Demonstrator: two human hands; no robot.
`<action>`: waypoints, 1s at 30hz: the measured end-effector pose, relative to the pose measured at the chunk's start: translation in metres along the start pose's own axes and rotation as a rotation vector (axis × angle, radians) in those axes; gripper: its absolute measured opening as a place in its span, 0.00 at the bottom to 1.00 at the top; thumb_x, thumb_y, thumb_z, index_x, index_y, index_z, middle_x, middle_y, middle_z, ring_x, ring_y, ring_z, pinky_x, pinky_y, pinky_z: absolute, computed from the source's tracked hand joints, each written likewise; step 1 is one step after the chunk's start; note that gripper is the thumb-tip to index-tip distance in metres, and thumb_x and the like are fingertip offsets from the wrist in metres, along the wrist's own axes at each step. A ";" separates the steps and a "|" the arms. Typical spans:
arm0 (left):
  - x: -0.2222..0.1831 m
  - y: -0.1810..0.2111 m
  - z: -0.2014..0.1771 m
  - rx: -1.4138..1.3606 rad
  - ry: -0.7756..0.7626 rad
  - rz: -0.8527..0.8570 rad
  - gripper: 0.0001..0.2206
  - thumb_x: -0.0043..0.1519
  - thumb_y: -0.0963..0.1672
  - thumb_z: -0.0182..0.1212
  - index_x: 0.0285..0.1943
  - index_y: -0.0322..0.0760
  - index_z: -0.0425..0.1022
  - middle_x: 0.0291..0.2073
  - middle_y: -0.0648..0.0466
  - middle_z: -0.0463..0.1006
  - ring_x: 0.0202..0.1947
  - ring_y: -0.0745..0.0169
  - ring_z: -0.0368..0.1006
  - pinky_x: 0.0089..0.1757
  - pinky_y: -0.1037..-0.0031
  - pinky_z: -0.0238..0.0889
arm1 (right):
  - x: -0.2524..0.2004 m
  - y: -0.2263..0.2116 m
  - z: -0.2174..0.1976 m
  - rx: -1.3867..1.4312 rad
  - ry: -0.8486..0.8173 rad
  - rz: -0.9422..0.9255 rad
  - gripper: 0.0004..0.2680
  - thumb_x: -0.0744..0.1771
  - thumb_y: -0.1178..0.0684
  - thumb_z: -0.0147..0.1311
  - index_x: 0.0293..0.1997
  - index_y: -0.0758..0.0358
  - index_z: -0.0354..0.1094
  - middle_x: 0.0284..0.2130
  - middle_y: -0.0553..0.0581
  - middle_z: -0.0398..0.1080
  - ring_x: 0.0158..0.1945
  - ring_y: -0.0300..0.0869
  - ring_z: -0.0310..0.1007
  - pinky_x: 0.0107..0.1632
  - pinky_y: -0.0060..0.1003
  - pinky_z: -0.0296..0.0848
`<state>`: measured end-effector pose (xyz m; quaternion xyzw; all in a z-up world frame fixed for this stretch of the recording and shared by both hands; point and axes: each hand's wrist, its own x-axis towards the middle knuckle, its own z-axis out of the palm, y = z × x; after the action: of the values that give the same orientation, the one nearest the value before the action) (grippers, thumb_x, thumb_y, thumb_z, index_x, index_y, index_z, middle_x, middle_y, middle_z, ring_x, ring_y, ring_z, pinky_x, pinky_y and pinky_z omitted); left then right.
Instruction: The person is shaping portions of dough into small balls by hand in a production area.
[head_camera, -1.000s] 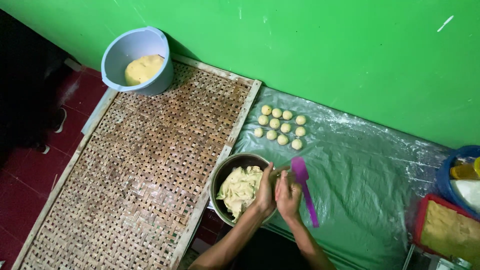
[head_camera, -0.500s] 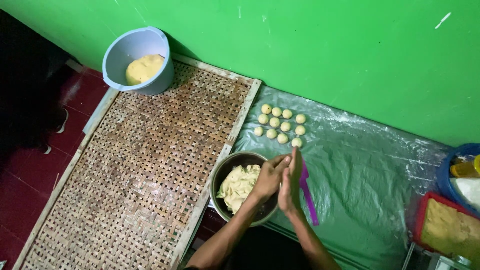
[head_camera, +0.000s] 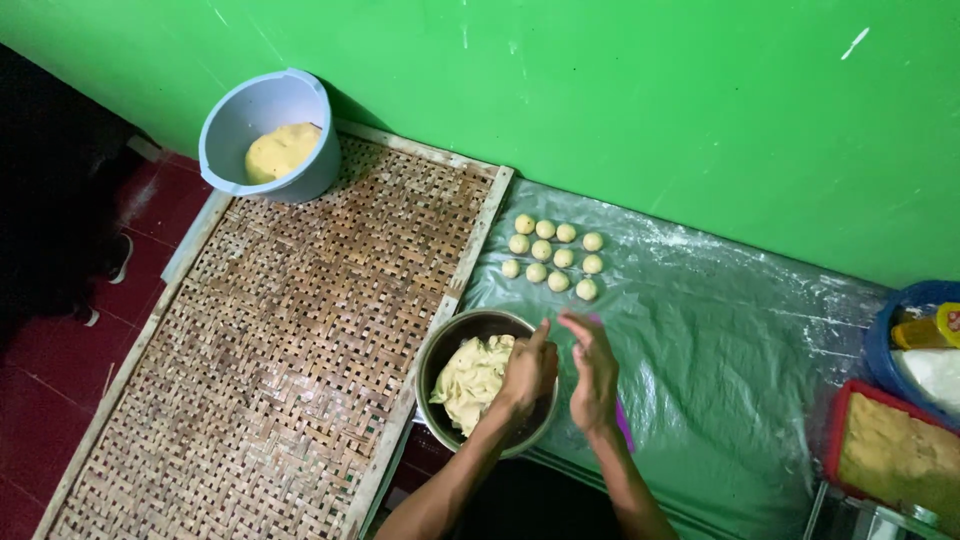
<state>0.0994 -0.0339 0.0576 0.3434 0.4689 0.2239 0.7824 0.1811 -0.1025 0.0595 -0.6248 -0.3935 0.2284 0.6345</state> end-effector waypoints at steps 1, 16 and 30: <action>0.006 -0.008 -0.004 0.023 0.039 0.033 0.29 0.69 0.55 0.53 0.13 0.46 0.55 0.07 0.61 0.51 0.08 0.77 0.45 0.15 0.83 0.39 | -0.002 0.011 0.001 -0.033 -0.065 -0.054 0.19 0.71 0.45 0.37 0.59 0.66 0.71 0.59 0.67 0.68 0.65 0.59 0.66 0.65 0.54 0.62; -0.034 0.020 0.020 -0.182 -0.112 0.171 0.31 0.72 0.57 0.35 0.80 0.39 0.50 0.76 0.38 0.49 0.76 0.43 0.45 0.70 0.54 0.37 | 0.004 -0.022 0.026 -0.187 -0.195 0.033 0.21 0.72 0.42 0.38 0.69 0.64 0.60 0.67 0.72 0.59 0.72 0.64 0.53 0.72 0.60 0.46; -0.016 0.002 0.007 0.161 -0.206 0.578 0.20 0.67 0.37 0.52 0.70 0.24 0.66 0.64 0.36 0.70 0.66 0.49 0.64 0.64 0.55 0.55 | 0.029 0.011 0.027 -0.156 -0.124 -0.074 0.25 0.73 0.37 0.27 0.75 0.63 0.51 0.76 0.63 0.44 0.79 0.57 0.29 0.75 0.55 0.31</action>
<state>0.0981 -0.0458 0.0705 0.5442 0.2865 0.3629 0.7001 0.1790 -0.0619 0.0527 -0.6422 -0.4714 0.2118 0.5662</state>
